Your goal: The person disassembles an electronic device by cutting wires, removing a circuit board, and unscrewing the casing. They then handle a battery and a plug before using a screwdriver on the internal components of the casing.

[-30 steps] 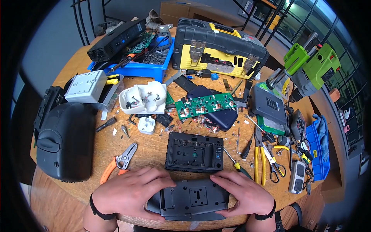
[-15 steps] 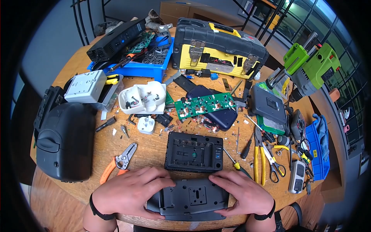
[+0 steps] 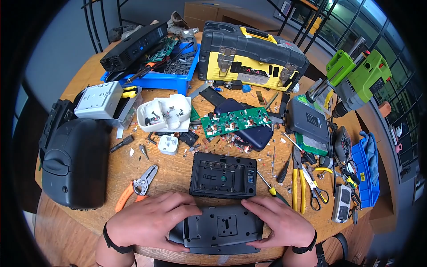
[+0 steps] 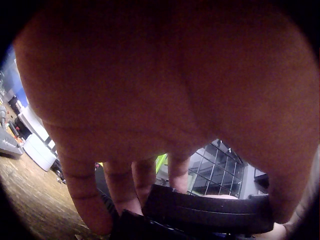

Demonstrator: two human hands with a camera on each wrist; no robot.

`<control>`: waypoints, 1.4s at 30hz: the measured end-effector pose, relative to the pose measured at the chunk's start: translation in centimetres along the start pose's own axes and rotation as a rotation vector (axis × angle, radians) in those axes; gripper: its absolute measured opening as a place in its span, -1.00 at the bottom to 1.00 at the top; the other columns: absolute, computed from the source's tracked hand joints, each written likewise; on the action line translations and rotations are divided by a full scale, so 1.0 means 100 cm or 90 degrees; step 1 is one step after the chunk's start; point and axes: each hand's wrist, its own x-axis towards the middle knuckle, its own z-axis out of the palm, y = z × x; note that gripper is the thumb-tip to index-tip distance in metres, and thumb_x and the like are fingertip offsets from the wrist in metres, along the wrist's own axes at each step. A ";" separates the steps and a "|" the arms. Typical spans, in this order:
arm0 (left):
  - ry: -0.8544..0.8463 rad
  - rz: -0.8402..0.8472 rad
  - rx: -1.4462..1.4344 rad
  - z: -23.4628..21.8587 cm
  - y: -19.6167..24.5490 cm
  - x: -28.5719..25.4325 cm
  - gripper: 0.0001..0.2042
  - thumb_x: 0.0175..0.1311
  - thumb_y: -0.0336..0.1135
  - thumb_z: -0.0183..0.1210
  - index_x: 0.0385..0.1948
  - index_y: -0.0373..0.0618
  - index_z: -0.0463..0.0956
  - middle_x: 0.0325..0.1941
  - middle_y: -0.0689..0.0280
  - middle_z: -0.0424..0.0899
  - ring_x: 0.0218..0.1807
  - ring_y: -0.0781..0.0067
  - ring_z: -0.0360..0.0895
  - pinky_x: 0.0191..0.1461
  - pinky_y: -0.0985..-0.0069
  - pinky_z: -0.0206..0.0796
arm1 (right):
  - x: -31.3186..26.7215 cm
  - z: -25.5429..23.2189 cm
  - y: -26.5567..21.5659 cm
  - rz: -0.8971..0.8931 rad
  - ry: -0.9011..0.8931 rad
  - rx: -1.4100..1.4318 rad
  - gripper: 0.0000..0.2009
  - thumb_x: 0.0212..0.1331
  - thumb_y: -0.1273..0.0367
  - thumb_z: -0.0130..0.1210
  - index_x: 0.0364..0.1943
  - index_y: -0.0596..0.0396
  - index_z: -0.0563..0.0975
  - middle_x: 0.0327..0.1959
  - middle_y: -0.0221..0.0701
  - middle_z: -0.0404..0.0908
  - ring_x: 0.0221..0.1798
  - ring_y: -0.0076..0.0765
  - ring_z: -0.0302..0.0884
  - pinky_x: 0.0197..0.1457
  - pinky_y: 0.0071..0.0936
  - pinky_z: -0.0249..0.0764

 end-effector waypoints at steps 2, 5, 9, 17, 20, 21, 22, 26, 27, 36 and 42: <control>-0.001 0.000 0.000 0.000 0.000 0.000 -0.22 -0.11 0.02 0.64 0.18 -0.09 0.49 0.15 0.14 0.53 0.14 -0.01 0.58 0.18 0.22 0.49 | 0.000 0.000 0.000 0.006 0.002 0.001 -0.10 -0.06 0.16 0.54 0.45 0.07 0.41 0.29 -0.19 0.48 0.25 0.01 0.52 0.36 -0.17 0.45; 0.000 -0.002 -0.006 0.000 0.000 0.000 -0.22 -0.11 0.02 0.64 0.18 -0.08 0.49 0.15 0.14 0.52 0.14 -0.01 0.58 0.18 0.22 0.49 | -0.001 0.001 0.001 0.000 0.001 -0.007 -0.09 -0.07 0.16 0.55 0.46 0.09 0.40 0.29 -0.18 0.48 0.27 0.02 0.51 0.37 -0.16 0.44; -0.004 0.000 -0.005 0.000 -0.001 0.000 -0.23 -0.10 0.01 0.64 0.18 -0.08 0.49 0.15 0.14 0.52 0.14 -0.01 0.58 0.17 0.22 0.50 | 0.000 0.000 0.001 -0.001 -0.005 -0.001 -0.09 -0.07 0.17 0.55 0.46 0.10 0.39 0.30 -0.17 0.47 0.29 0.02 0.50 0.39 -0.16 0.43; 0.005 -0.011 0.005 0.000 0.003 0.000 -0.23 -0.15 -0.04 0.64 0.18 -0.07 0.51 0.15 0.16 0.53 0.14 0.01 0.58 0.16 0.23 0.50 | 0.001 0.000 -0.001 -0.002 0.003 0.006 -0.10 -0.08 0.18 0.55 0.44 0.12 0.42 0.34 -0.16 0.44 0.31 0.04 0.49 0.39 -0.15 0.44; 0.037 -0.029 0.021 -0.001 0.007 0.000 -0.25 -0.21 -0.10 0.64 0.14 -0.07 0.54 0.16 0.18 0.54 0.15 0.02 0.58 0.17 0.25 0.50 | -0.001 0.001 0.000 0.005 0.017 0.002 -0.12 -0.09 0.21 0.56 0.42 0.12 0.43 0.33 -0.16 0.44 0.28 0.04 0.52 0.35 -0.16 0.49; 0.052 -0.021 0.028 -0.001 0.007 0.000 -0.26 -0.23 -0.12 0.63 0.13 -0.07 0.56 0.18 0.18 0.55 0.16 0.02 0.58 0.17 0.25 0.50 | 0.000 0.002 0.001 -0.003 0.030 0.010 -0.13 -0.10 0.23 0.56 0.41 0.12 0.44 0.33 -0.16 0.43 0.26 0.04 0.54 0.32 -0.17 0.52; 0.067 -0.013 0.033 -0.001 0.007 0.000 -0.27 -0.25 -0.14 0.62 0.11 -0.07 0.57 0.19 0.18 0.55 0.16 0.03 0.58 0.18 0.26 0.50 | 0.000 0.002 0.002 -0.009 0.041 0.020 -0.14 -0.11 0.25 0.57 0.39 0.11 0.46 0.33 -0.17 0.43 0.24 0.03 0.55 0.30 -0.18 0.55; 0.096 -0.003 0.044 0.001 0.006 0.000 -0.29 -0.24 -0.16 0.61 0.10 -0.07 0.58 0.23 0.17 0.54 0.18 0.01 0.58 0.21 0.26 0.51 | 0.000 0.003 0.004 -0.033 0.075 0.038 -0.17 -0.14 0.29 0.59 0.35 0.09 0.49 0.33 -0.17 0.41 0.21 0.05 0.58 0.21 -0.21 0.62; 0.102 0.002 0.040 0.001 0.006 0.000 -0.29 -0.24 -0.16 0.62 0.10 -0.07 0.57 0.24 0.16 0.54 0.19 0.00 0.59 0.21 0.25 0.51 | 0.000 0.003 0.004 -0.033 0.075 0.039 -0.17 -0.14 0.29 0.59 0.35 0.09 0.49 0.33 -0.17 0.41 0.21 0.05 0.58 0.21 -0.21 0.62; 0.144 0.045 0.022 0.001 0.002 -0.002 -0.33 -0.22 -0.17 0.64 0.04 -0.09 0.56 0.26 0.07 0.52 0.21 -0.07 0.59 0.23 0.20 0.52 | -0.003 0.000 0.007 -0.086 0.115 0.055 -0.25 -0.13 0.29 0.59 0.26 0.13 0.56 0.36 -0.11 0.39 0.22 0.04 0.58 0.22 -0.22 0.63; 0.154 0.055 0.022 0.001 0.002 -0.002 -0.35 -0.20 -0.18 0.64 0.02 -0.10 0.56 0.26 0.05 0.51 0.20 -0.10 0.59 0.23 0.17 0.52 | -0.003 0.000 0.009 -0.102 0.131 0.047 -0.30 -0.11 0.31 0.59 0.23 0.15 0.59 0.36 -0.06 0.38 0.20 0.01 0.58 0.16 -0.26 0.65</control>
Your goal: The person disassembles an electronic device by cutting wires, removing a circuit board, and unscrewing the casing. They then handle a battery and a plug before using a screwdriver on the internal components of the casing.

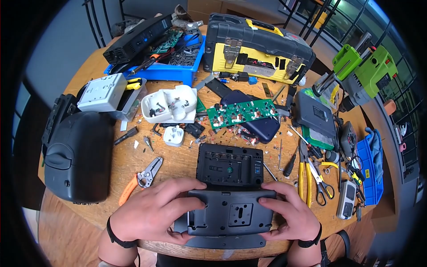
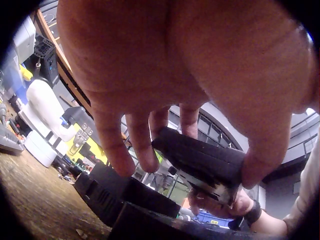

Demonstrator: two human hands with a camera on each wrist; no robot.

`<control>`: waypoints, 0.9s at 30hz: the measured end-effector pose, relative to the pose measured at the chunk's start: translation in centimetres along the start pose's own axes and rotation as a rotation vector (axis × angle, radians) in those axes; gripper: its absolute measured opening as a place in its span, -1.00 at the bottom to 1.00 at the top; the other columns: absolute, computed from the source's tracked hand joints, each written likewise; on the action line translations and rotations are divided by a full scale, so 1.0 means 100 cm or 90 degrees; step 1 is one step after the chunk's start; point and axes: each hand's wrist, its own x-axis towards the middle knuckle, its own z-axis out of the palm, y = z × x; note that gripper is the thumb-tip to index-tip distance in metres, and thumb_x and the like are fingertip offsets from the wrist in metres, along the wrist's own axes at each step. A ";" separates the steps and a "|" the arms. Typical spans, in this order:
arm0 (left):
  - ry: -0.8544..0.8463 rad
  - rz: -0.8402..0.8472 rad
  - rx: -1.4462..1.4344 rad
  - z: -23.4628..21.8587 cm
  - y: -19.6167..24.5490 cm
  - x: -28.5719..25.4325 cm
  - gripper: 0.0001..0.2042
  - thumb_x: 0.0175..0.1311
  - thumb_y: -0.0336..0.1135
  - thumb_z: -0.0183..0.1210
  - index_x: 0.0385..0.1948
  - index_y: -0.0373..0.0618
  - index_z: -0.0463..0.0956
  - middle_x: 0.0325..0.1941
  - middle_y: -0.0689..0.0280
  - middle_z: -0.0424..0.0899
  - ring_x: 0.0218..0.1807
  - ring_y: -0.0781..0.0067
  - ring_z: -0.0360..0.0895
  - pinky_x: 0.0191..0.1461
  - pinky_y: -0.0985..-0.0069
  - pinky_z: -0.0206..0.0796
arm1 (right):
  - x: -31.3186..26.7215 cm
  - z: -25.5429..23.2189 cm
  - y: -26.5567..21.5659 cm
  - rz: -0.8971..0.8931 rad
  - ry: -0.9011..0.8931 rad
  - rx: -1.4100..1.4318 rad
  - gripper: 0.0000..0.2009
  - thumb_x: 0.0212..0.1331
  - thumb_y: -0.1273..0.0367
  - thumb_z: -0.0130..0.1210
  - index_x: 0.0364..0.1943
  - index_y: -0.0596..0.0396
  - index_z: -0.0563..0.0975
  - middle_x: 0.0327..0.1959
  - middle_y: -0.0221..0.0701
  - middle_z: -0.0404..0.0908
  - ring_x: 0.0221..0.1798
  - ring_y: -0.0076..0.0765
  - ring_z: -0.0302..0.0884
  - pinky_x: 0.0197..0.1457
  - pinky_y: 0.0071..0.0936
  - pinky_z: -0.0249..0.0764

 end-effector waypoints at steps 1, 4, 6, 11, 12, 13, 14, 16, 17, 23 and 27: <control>0.000 0.002 -0.001 0.000 0.000 0.000 -0.36 -0.19 -0.18 0.63 0.02 -0.10 0.56 0.26 0.04 0.51 0.20 -0.11 0.59 0.23 0.17 0.52 | -0.001 0.001 0.000 0.001 0.003 0.009 -0.31 -0.11 0.31 0.58 0.22 0.15 0.59 0.36 -0.06 0.38 0.20 0.00 0.58 0.16 -0.27 0.64; -0.006 0.009 -0.004 -0.001 -0.001 0.000 -0.35 -0.18 -0.17 0.63 0.03 -0.10 0.55 0.27 0.02 0.50 0.20 -0.12 0.59 0.22 0.15 0.52 | -0.001 0.002 0.003 -0.009 0.013 0.018 -0.30 -0.12 0.30 0.59 0.22 0.16 0.60 0.35 -0.06 0.38 0.19 0.00 0.58 0.14 -0.29 0.64; -0.002 0.015 -0.007 -0.001 -0.001 0.000 -0.34 -0.18 -0.15 0.63 0.04 -0.10 0.54 0.27 0.02 0.50 0.21 -0.12 0.59 0.22 0.15 0.52 | -0.001 0.003 0.005 -0.020 0.020 0.018 -0.30 -0.13 0.29 0.60 0.21 0.16 0.60 0.34 -0.05 0.39 0.18 0.00 0.58 0.14 -0.29 0.65; 0.007 0.029 -0.024 -0.001 -0.002 0.001 -0.32 -0.16 -0.09 0.63 0.05 -0.11 0.53 0.27 0.00 0.51 0.20 -0.13 0.60 0.18 0.16 0.54 | 0.001 0.001 0.002 -0.023 0.014 0.029 -0.25 -0.19 0.23 0.62 0.20 0.17 0.60 0.29 -0.05 0.44 0.15 0.02 0.59 0.11 -0.26 0.65; 0.010 0.034 -0.026 -0.001 -0.002 0.002 -0.32 -0.16 -0.07 0.63 0.05 -0.10 0.53 0.26 0.01 0.52 0.19 -0.13 0.61 0.16 0.17 0.55 | 0.000 0.001 0.003 -0.023 0.014 0.029 -0.25 -0.19 0.23 0.62 0.20 0.17 0.60 0.29 -0.05 0.44 0.15 0.02 0.59 0.11 -0.26 0.65; 0.012 0.038 -0.028 -0.001 -0.002 0.002 -0.31 -0.16 -0.05 0.63 0.04 -0.10 0.53 0.25 0.01 0.53 0.17 -0.12 0.62 0.14 0.18 0.56 | 0.000 0.003 0.005 -0.026 0.019 0.037 -0.25 -0.19 0.23 0.62 0.20 0.17 0.60 0.29 -0.06 0.44 0.14 0.01 0.59 0.10 -0.26 0.66; 0.012 0.039 -0.027 -0.002 -0.002 0.002 -0.31 -0.16 -0.05 0.63 0.04 -0.10 0.53 0.25 0.01 0.53 0.17 -0.12 0.62 0.14 0.18 0.56 | -0.001 0.003 0.005 -0.030 0.024 0.044 -0.25 -0.19 0.23 0.62 0.20 0.17 0.60 0.29 -0.06 0.44 0.14 0.00 0.60 0.09 -0.27 0.66; 0.014 0.035 -0.028 -0.002 -0.002 0.002 -0.31 -0.17 -0.03 0.63 0.04 -0.08 0.54 0.24 0.03 0.55 0.15 -0.10 0.64 0.10 0.19 0.58 | -0.001 0.003 0.004 -0.027 0.026 0.046 -0.25 -0.19 0.23 0.62 0.20 0.17 0.60 0.29 -0.06 0.45 0.12 -0.01 0.61 0.07 -0.29 0.67; 0.014 0.036 -0.028 -0.002 -0.002 0.002 -0.31 -0.17 -0.03 0.63 0.04 -0.08 0.54 0.24 0.03 0.55 0.15 -0.10 0.64 0.10 0.19 0.58 | -0.001 0.003 0.004 -0.024 0.028 0.048 -0.26 -0.19 0.22 0.62 0.19 0.17 0.60 0.29 -0.06 0.45 0.09 -0.02 0.62 0.05 -0.30 0.67; 0.010 0.026 -0.012 -0.002 -0.001 0.001 -0.31 -0.23 0.00 0.65 0.00 -0.04 0.56 0.23 0.09 0.56 0.12 -0.02 0.66 0.02 0.23 0.60 | -0.002 0.004 0.006 -0.032 0.027 0.066 -0.22 -0.17 0.21 0.62 0.23 0.19 0.58 0.27 -0.05 0.45 0.07 -0.04 0.63 0.02 -0.32 0.66; 0.011 0.029 -0.016 -0.002 -0.001 0.000 -0.31 -0.25 0.01 0.65 -0.01 -0.03 0.57 0.20 0.12 0.57 0.11 0.01 0.66 0.00 0.26 0.60 | -0.002 0.005 0.008 -0.043 0.026 0.077 -0.21 -0.17 0.21 0.62 0.24 0.20 0.56 0.27 -0.04 0.44 0.08 -0.03 0.63 0.03 -0.30 0.66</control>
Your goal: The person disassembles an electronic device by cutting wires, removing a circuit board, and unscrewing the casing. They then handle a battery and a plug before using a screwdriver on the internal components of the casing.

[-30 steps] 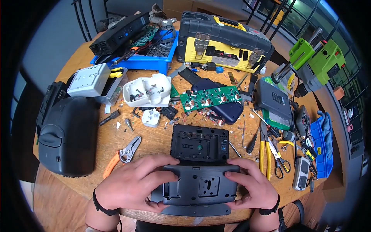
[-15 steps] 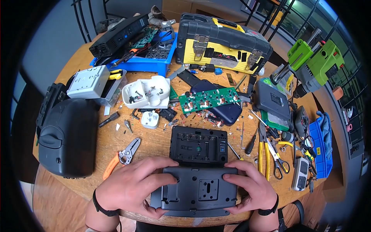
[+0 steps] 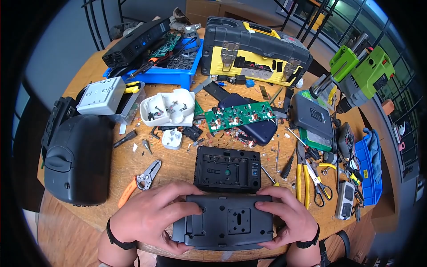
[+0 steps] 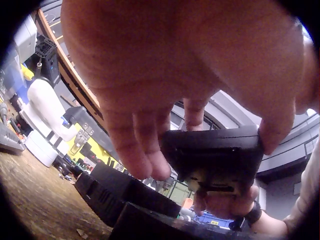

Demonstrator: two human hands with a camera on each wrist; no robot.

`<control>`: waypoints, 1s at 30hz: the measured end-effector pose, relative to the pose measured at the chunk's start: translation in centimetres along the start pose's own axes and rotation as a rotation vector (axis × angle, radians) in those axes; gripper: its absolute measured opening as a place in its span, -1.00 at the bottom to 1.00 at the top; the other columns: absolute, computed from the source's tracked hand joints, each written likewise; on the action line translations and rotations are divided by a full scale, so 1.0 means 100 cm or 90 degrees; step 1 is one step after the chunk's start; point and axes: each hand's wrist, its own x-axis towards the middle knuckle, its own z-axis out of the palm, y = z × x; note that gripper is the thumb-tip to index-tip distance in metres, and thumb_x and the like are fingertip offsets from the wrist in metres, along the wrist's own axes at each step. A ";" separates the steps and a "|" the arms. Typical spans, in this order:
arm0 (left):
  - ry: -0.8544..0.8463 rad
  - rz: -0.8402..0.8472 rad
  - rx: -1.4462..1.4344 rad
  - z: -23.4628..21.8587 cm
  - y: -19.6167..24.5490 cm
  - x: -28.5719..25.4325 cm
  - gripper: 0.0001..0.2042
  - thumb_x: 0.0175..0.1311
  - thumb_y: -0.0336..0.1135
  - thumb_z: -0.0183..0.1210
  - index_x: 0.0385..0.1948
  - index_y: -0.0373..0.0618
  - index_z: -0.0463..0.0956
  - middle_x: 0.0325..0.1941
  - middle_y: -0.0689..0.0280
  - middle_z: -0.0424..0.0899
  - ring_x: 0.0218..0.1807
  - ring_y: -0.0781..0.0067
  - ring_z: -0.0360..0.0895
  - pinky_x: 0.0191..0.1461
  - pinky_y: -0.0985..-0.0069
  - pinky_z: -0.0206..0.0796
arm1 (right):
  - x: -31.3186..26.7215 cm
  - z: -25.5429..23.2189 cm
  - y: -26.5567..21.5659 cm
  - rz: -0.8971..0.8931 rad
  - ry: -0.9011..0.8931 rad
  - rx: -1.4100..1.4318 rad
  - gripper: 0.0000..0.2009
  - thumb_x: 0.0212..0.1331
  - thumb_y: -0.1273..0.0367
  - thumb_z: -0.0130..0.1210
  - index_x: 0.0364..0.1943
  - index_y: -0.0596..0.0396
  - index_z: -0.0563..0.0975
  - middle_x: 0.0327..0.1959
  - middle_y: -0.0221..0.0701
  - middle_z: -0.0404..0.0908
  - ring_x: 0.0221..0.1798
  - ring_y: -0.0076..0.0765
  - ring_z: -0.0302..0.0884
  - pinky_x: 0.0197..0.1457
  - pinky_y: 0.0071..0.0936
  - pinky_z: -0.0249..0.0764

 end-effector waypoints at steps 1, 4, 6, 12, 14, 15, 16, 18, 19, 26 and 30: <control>-0.002 0.000 -0.002 0.000 0.000 0.000 -0.30 -0.25 0.02 0.65 0.00 -0.02 0.57 0.19 0.12 0.57 0.10 0.01 0.67 0.00 0.27 0.60 | 0.000 0.000 0.000 -0.002 -0.001 0.003 -0.21 -0.17 0.21 0.62 0.24 0.21 0.56 0.28 -0.03 0.44 0.08 -0.01 0.63 0.04 -0.29 0.65; -0.005 -0.014 -0.018 -0.001 0.002 0.000 -0.30 -0.26 0.01 0.66 0.00 -0.03 0.57 0.18 0.12 0.58 0.10 0.02 0.67 0.01 0.27 0.60 | 0.000 -0.001 -0.001 0.005 -0.004 0.012 -0.21 -0.17 0.20 0.63 0.24 0.21 0.56 0.28 -0.03 0.44 0.10 0.00 0.63 0.06 -0.27 0.65; 0.006 -0.012 -0.034 -0.001 0.002 0.001 -0.34 -0.25 -0.06 0.62 -0.01 -0.05 0.58 0.19 0.12 0.56 0.02 0.05 0.68 -0.06 0.30 0.59 | 0.002 -0.001 -0.004 0.014 -0.006 0.016 -0.21 -0.16 0.20 0.63 0.24 0.21 0.56 0.28 -0.04 0.44 0.11 0.00 0.62 0.07 -0.27 0.65; 0.025 -0.024 -0.074 0.000 0.003 0.001 -0.37 -0.23 -0.12 0.60 -0.02 -0.08 0.59 0.19 0.14 0.55 -0.04 0.08 0.69 -0.14 0.33 0.58 | 0.002 -0.001 -0.004 0.031 -0.015 -0.021 -0.28 -0.10 0.32 0.58 0.26 0.15 0.57 0.30 -0.11 0.44 0.10 -0.04 0.64 0.08 -0.28 0.65; 0.024 -0.021 -0.078 -0.001 0.002 0.002 -0.37 -0.23 -0.11 0.61 -0.02 -0.08 0.59 0.18 0.14 0.55 -0.02 0.07 0.69 -0.13 0.33 0.59 | -0.001 0.000 -0.004 0.058 -0.015 -0.034 -0.37 -0.03 0.41 0.51 0.24 0.05 0.60 0.27 -0.15 0.47 0.07 -0.01 0.65 0.10 -0.25 0.65; 0.018 -0.015 -0.082 -0.001 0.002 0.002 -0.37 -0.23 -0.11 0.61 -0.02 -0.08 0.59 0.18 0.13 0.55 0.00 0.06 0.69 -0.11 0.32 0.59 | -0.001 0.000 -0.004 0.059 -0.014 -0.036 -0.37 -0.03 0.41 0.51 0.24 0.05 0.60 0.27 -0.15 0.47 0.07 -0.01 0.65 0.10 -0.25 0.65; 0.011 -0.010 -0.085 -0.001 0.002 0.003 -0.37 -0.23 -0.10 0.62 -0.02 -0.08 0.59 0.18 0.13 0.55 0.02 0.05 0.68 -0.10 0.30 0.60 | -0.001 -0.001 -0.005 0.051 -0.013 -0.057 -0.40 -0.03 0.41 0.48 0.23 0.02 0.62 0.25 -0.17 0.49 0.06 0.00 0.66 0.10 -0.23 0.65; 0.005 -0.010 -0.098 -0.001 0.001 0.002 -0.36 -0.22 -0.10 0.62 -0.02 -0.08 0.59 0.18 0.13 0.54 0.04 0.04 0.68 -0.08 0.29 0.60 | -0.002 -0.002 -0.005 0.043 -0.013 -0.078 -0.42 -0.03 0.42 0.45 0.21 -0.02 0.64 0.22 -0.18 0.51 0.04 0.02 0.66 0.10 -0.21 0.65; -0.001 -0.011 -0.110 -0.001 0.000 0.001 -0.35 -0.22 -0.09 0.63 -0.01 -0.08 0.59 0.18 0.12 0.54 0.06 0.03 0.67 -0.06 0.28 0.61 | -0.003 -0.003 -0.005 0.037 -0.016 -0.088 -0.42 -0.05 0.40 0.44 0.20 -0.03 0.65 0.20 -0.18 0.54 0.03 0.02 0.66 0.09 -0.20 0.65; -0.021 -0.010 -0.122 -0.001 -0.001 0.000 -0.33 -0.20 -0.05 0.64 0.02 -0.08 0.58 0.19 0.13 0.54 0.06 0.03 0.67 -0.03 0.27 0.61 | -0.001 -0.006 -0.003 -0.026 0.004 -0.109 -0.46 -0.01 0.20 0.34 0.17 -0.06 0.71 0.09 -0.16 0.62 0.00 -0.03 0.68 0.04 -0.20 0.64; -0.044 -0.025 -0.137 -0.001 -0.002 -0.002 -0.26 -0.26 0.03 0.69 0.00 -0.11 0.57 0.16 0.04 0.56 0.12 -0.02 0.64 0.11 0.26 0.56 | -0.001 -0.005 -0.004 -0.032 0.011 -0.121 -0.47 0.02 0.12 0.30 0.14 -0.05 0.72 0.06 -0.16 0.63 -0.02 -0.04 0.68 0.02 -0.20 0.64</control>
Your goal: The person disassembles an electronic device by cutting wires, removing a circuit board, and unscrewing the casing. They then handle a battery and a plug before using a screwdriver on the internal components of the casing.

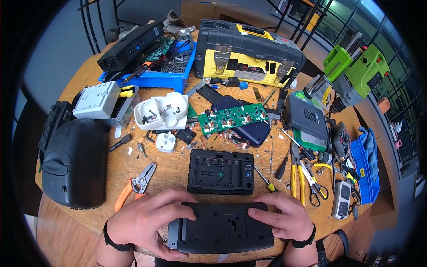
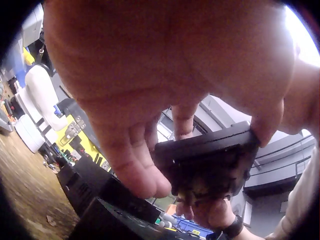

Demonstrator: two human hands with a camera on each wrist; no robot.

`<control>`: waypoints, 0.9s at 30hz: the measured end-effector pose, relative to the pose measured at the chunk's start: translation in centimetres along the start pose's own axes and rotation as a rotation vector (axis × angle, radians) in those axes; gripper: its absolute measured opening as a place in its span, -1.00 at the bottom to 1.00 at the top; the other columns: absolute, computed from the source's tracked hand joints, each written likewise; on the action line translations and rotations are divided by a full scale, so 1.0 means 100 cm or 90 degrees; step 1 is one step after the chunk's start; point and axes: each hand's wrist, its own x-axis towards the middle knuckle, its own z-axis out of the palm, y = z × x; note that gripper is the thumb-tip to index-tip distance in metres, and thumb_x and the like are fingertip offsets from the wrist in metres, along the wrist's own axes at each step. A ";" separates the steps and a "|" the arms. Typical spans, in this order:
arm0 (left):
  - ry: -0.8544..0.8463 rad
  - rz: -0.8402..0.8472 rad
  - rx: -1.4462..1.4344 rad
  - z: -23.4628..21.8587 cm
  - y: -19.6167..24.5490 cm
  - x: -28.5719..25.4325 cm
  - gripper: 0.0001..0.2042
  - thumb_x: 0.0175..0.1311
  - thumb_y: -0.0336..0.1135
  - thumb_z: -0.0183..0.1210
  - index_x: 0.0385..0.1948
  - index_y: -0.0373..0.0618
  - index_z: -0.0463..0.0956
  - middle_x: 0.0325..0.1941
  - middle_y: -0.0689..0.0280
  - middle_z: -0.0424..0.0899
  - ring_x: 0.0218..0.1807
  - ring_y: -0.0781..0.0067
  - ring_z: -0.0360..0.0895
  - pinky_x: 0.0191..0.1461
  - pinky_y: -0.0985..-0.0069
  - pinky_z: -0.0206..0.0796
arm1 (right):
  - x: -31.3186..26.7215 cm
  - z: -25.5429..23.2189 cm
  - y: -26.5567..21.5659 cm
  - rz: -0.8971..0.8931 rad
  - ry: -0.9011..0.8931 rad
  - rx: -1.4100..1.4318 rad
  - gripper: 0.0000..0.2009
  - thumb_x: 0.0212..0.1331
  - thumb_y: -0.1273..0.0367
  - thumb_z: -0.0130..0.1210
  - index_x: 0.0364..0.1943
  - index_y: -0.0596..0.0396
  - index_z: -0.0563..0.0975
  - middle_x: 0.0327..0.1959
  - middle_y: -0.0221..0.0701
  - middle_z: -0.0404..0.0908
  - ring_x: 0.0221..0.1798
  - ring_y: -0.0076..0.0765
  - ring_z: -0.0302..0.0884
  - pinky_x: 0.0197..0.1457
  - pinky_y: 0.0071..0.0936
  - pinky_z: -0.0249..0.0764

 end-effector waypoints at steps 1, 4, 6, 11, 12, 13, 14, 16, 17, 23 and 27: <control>-0.003 -0.004 -0.003 0.000 0.000 0.000 -0.26 -0.26 0.04 0.69 0.00 -0.11 0.57 0.16 0.05 0.56 0.11 -0.02 0.64 0.11 0.27 0.56 | 0.000 0.000 0.001 -0.005 0.000 -0.007 -0.46 0.04 0.09 0.28 0.14 -0.05 0.72 0.05 -0.16 0.63 -0.03 -0.05 0.69 0.01 -0.21 0.64; -0.004 0.000 0.001 0.000 0.000 0.000 -0.25 -0.27 0.04 0.69 0.00 -0.11 0.57 0.16 0.04 0.56 0.10 -0.01 0.65 0.10 0.27 0.56 | -0.001 0.002 0.004 -0.022 0.005 -0.014 -0.47 0.10 0.03 0.24 0.13 -0.03 0.73 0.04 -0.16 0.63 -0.04 -0.05 0.68 -0.02 -0.22 0.63; -0.007 0.002 0.000 0.000 0.000 0.000 -0.25 -0.27 0.04 0.69 0.00 -0.11 0.56 0.16 0.04 0.56 0.10 -0.02 0.65 0.10 0.27 0.56 | -0.002 0.004 0.007 -0.034 0.009 -0.014 -0.47 0.14 0.01 0.21 0.13 -0.03 0.73 0.04 -0.16 0.63 -0.05 -0.06 0.68 -0.04 -0.22 0.62; -0.007 0.007 -0.010 0.001 -0.003 0.000 -0.24 -0.28 0.04 0.70 0.01 -0.10 0.56 0.17 0.04 0.55 0.10 -0.02 0.65 0.11 0.28 0.56 | -0.003 0.005 0.009 -0.054 0.020 -0.014 -0.45 0.28 -0.08 0.09 0.11 0.00 0.74 0.02 -0.15 0.62 -0.07 -0.08 0.68 -0.08 -0.23 0.60; -0.010 0.008 -0.010 0.001 -0.003 0.000 -0.23 -0.28 0.04 0.70 0.01 -0.10 0.55 0.17 0.04 0.54 0.10 -0.01 0.64 0.12 0.28 0.55 | -0.003 0.005 0.009 -0.054 0.020 -0.014 -0.45 0.28 -0.08 0.09 0.11 0.00 0.74 0.02 -0.15 0.62 -0.07 -0.08 0.68 -0.08 -0.23 0.60; -0.013 0.008 -0.011 0.001 -0.003 0.000 -0.23 -0.28 0.04 0.70 0.02 -0.10 0.55 0.18 0.05 0.54 0.11 -0.01 0.64 0.12 0.28 0.55 | -0.003 0.005 0.008 -0.055 0.021 -0.014 -0.45 0.30 -0.09 0.08 0.11 0.00 0.74 0.02 -0.15 0.62 -0.08 -0.08 0.68 -0.08 -0.23 0.60; -0.013 0.009 -0.010 0.001 -0.003 0.000 -0.23 -0.28 0.04 0.70 0.02 -0.10 0.55 0.18 0.05 0.54 0.11 -0.01 0.64 0.12 0.28 0.55 | -0.003 0.005 0.008 -0.056 0.023 -0.014 -0.45 0.31 -0.10 0.07 0.11 0.00 0.74 0.02 -0.15 0.62 -0.08 -0.08 0.68 -0.08 -0.23 0.60; -0.016 0.005 -0.012 0.001 -0.002 0.000 -0.23 -0.29 0.02 0.71 0.02 -0.09 0.54 0.18 0.05 0.53 0.13 -0.01 0.63 0.13 0.28 0.55 | -0.003 0.005 0.008 -0.058 0.025 -0.014 -0.44 0.33 -0.10 0.05 0.11 0.00 0.74 0.02 -0.14 0.62 -0.08 -0.08 0.68 -0.08 -0.23 0.60; -0.016 0.005 -0.012 0.001 -0.002 0.000 -0.23 -0.29 0.02 0.71 0.02 -0.09 0.54 0.18 0.05 0.53 0.13 -0.01 0.63 0.13 0.28 0.55 | -0.003 0.005 0.008 -0.059 0.027 -0.013 -0.44 0.35 -0.11 0.03 0.10 0.01 0.74 0.02 -0.14 0.62 -0.09 -0.07 0.68 -0.08 -0.23 0.60; -0.017 0.002 -0.012 0.002 -0.001 0.001 -0.24 -0.29 -0.02 0.70 0.03 -0.09 0.53 0.20 0.05 0.51 0.14 -0.01 0.62 0.14 0.27 0.55 | -0.003 0.006 0.007 -0.055 0.033 -0.005 -0.41 0.35 -0.13 0.02 0.11 0.03 0.73 0.02 -0.16 0.61 -0.09 -0.07 0.68 -0.06 -0.23 0.61; 0.000 0.012 -0.011 0.003 -0.001 0.000 -0.24 -0.28 -0.05 0.71 0.04 -0.10 0.53 0.21 0.02 0.50 0.15 -0.01 0.62 0.16 0.28 0.54 | -0.001 0.003 -0.001 -0.026 0.027 -0.004 -0.51 0.33 0.01 0.19 0.14 0.04 0.71 0.05 -0.17 0.61 -0.08 -0.07 0.68 -0.04 -0.25 0.63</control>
